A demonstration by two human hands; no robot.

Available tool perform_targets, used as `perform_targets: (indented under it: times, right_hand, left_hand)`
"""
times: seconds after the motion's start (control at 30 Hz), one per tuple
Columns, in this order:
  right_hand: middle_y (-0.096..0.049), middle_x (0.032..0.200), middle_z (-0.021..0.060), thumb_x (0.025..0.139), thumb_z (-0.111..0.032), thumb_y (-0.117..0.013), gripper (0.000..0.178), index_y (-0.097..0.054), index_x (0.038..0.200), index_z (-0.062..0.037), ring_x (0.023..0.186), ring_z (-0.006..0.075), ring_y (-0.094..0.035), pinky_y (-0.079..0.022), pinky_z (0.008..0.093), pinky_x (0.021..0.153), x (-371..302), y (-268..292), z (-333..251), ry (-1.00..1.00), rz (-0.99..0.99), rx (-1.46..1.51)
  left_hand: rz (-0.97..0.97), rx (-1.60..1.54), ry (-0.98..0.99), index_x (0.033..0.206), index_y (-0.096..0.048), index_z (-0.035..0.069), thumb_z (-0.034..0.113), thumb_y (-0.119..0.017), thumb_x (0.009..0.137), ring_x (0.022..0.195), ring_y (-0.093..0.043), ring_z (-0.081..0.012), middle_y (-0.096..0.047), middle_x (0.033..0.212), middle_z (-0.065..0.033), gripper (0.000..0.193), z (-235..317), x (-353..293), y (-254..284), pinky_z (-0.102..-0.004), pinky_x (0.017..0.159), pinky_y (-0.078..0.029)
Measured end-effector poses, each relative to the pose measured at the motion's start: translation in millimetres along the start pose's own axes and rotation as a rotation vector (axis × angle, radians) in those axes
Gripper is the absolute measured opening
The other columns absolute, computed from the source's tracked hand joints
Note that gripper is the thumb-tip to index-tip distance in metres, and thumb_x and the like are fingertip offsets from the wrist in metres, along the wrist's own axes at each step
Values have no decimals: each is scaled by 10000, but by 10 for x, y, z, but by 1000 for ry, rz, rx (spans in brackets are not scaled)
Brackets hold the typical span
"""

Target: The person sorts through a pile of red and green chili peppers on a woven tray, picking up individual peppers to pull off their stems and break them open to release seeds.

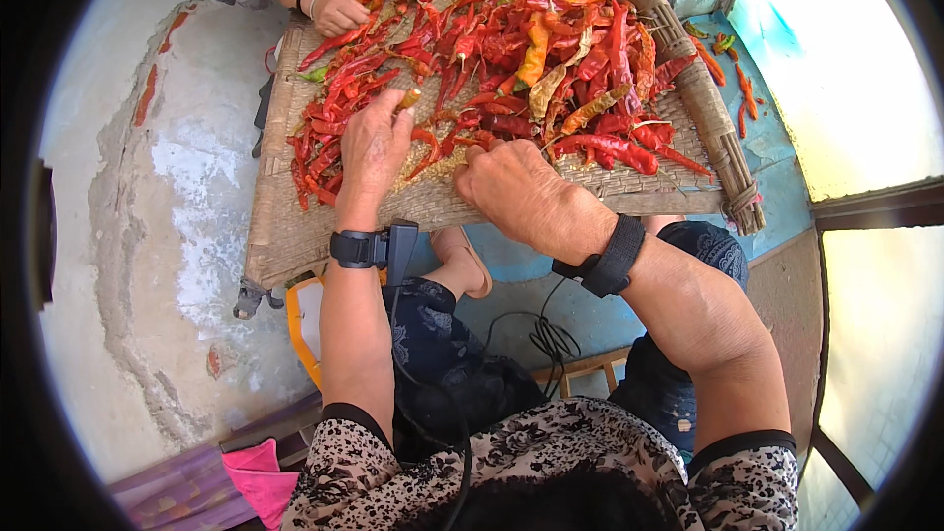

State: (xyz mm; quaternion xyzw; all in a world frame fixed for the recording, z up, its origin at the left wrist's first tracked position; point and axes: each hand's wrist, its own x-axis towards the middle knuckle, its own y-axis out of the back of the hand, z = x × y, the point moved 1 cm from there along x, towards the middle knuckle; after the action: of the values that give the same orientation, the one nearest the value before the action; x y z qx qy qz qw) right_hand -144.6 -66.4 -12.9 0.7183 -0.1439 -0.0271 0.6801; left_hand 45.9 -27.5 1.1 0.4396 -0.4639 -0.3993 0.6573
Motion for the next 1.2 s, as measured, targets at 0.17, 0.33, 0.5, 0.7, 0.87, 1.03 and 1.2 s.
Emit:
perform_targets:
  times: [0.17, 0.33, 0.5, 0.7, 0.87, 1.03, 1.2]
  right_hand:
    - [-635, 880, 108, 750, -79, -650, 156, -651, 901, -40, 795, 218, -660, -519, 312, 632, -23, -11, 28, -3, 19, 14]
    - [-637, 877, 97, 757, -95, -646, 155, -651, 906, -53, 788, 211, -660, -515, 308, 629, 1, 0, -2, -2, 10, 3]
    - [-638, 866, 79, 765, -97, -635, 159, -648, 921, -68, 785, 197, -658, -508, 292, 623, 12, -20, 6, 10, 12, -55]
    - [-637, 867, 80, 770, -95, -630, 139, -656, 904, -68, 773, 192, -657, -508, 285, 610, 32, -21, -12, 7, -11, -36]
    - [-633, 956, 170, 760, -54, -615, 164, -607, 917, -9, 747, 263, -687, -550, 338, 591, 6, 0, 24, 29, 5, 0]
    - [-635, 943, 166, 775, -73, -605, 153, -607, 916, -13, 720, 256, -686, -545, 329, 575, -5, 30, 8, 22, -2, -25]
    - [-635, 919, 148, 789, -72, -596, 151, -612, 928, -17, 730, 257, -685, -543, 331, 588, 7, 33, 15, 18, -49, -30]
  left_hand:
    - [338, -378, 361, 1134, -600, -23, 178, -580, 932, 693, -628, -153, -680, 855, -84, 285, -449, 19, 316, -298, 670, -504]
    - [701, 403, 195, 1261, -524, -8, 171, -655, 867, 985, -598, -312, -613, 1069, -187, 452, -659, -106, 365, -414, 872, -472]
    - [20, 40, -188, 1124, -630, 44, 54, -627, 831, 1048, -577, -310, -615, 1128, -135, 293, -222, -19, 24, -402, 932, -468]
    - [-120, 278, -65, 1040, -641, 35, 71, -644, 821, 967, -603, -319, -650, 1031, -119, 222, -210, -79, -49, -407, 820, -497]
    - [42, -40, 76, 1026, -628, 10, 134, -609, 859, 720, -638, -324, -658, 762, -107, 209, -348, -94, 260, -430, 649, -475]
    - [512, 453, 234, 1185, -581, 37, 165, -609, 867, 1027, -578, -331, -618, 1115, -176, 344, -462, -118, 402, -423, 850, -461]
    - [42, 6, -98, 1253, -546, 56, 103, -607, 852, 1099, -529, -351, -582, 1188, -172, 408, -71, 47, 13, -433, 936, -442]
